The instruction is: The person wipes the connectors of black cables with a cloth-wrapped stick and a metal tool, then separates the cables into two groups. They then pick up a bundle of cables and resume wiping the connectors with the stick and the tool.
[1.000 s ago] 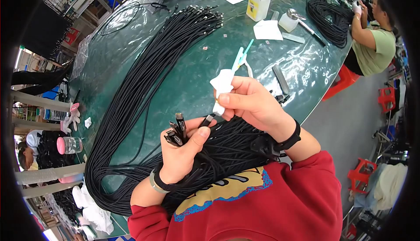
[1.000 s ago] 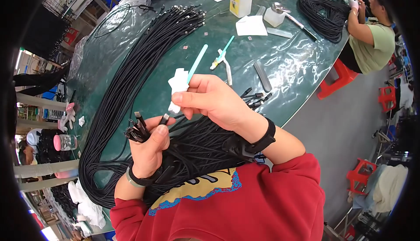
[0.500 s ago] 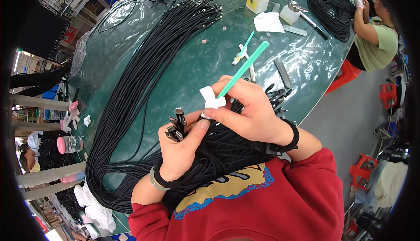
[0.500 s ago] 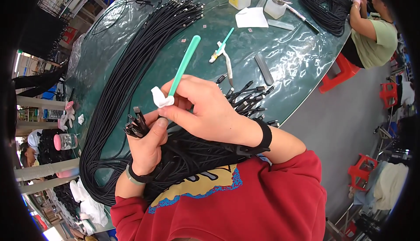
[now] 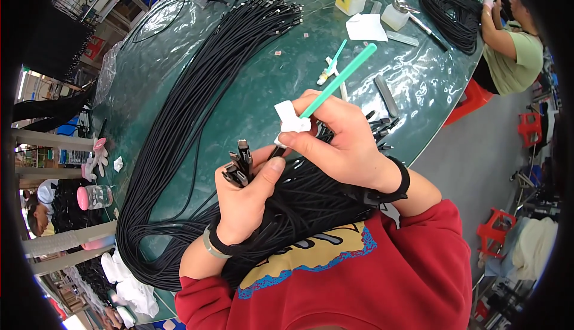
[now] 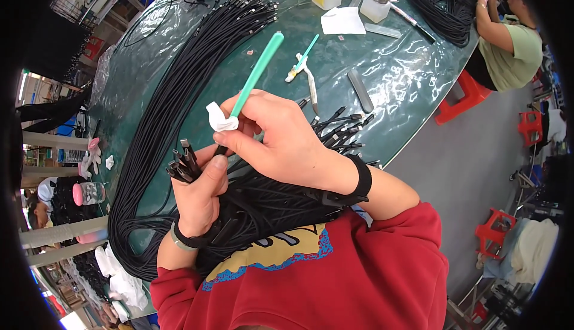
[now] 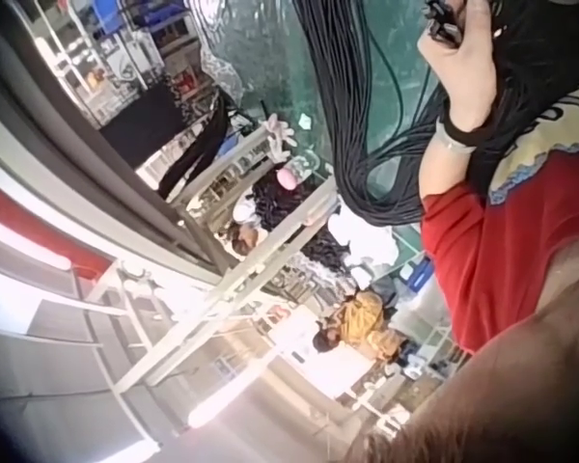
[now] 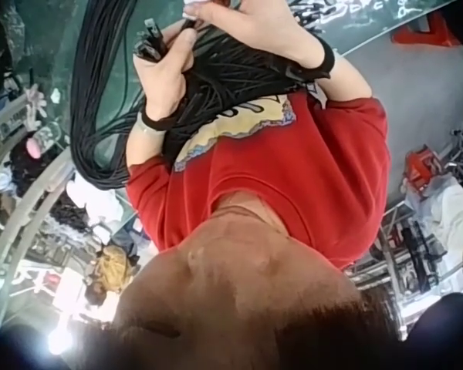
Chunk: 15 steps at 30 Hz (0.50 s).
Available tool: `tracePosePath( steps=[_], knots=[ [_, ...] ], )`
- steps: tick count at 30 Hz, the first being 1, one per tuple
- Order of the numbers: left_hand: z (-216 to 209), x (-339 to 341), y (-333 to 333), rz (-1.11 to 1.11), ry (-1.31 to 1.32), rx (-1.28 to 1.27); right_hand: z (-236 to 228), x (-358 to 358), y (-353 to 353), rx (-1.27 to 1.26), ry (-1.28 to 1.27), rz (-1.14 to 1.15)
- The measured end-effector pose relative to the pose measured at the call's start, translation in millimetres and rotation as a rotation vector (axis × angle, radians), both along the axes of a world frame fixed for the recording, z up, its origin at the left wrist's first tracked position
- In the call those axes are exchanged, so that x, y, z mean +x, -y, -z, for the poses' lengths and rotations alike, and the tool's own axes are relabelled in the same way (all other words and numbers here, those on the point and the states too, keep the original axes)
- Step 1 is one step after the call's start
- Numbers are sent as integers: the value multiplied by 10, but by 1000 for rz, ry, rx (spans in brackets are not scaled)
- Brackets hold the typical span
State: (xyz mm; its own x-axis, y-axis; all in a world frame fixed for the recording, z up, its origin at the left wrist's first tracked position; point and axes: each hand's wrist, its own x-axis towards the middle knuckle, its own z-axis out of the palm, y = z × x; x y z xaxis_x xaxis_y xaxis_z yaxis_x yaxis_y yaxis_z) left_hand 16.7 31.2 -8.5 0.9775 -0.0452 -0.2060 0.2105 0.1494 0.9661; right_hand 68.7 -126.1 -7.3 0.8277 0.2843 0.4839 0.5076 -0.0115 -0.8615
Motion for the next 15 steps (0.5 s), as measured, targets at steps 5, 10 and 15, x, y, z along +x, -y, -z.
tracePosePath(
  steps=[5, 10, 15],
  knots=[
    [-15, 0, -22, 22, -18, -21, 45, -76, 63, -62, -30, 18],
    [-22, -4, 21, -9, 12, 8, 1, -24, 32, -6, 38, 52],
    [-10, 6, 2, 41, 14, 68, -1, -40, 18, -40, -4, 34]
  ],
)
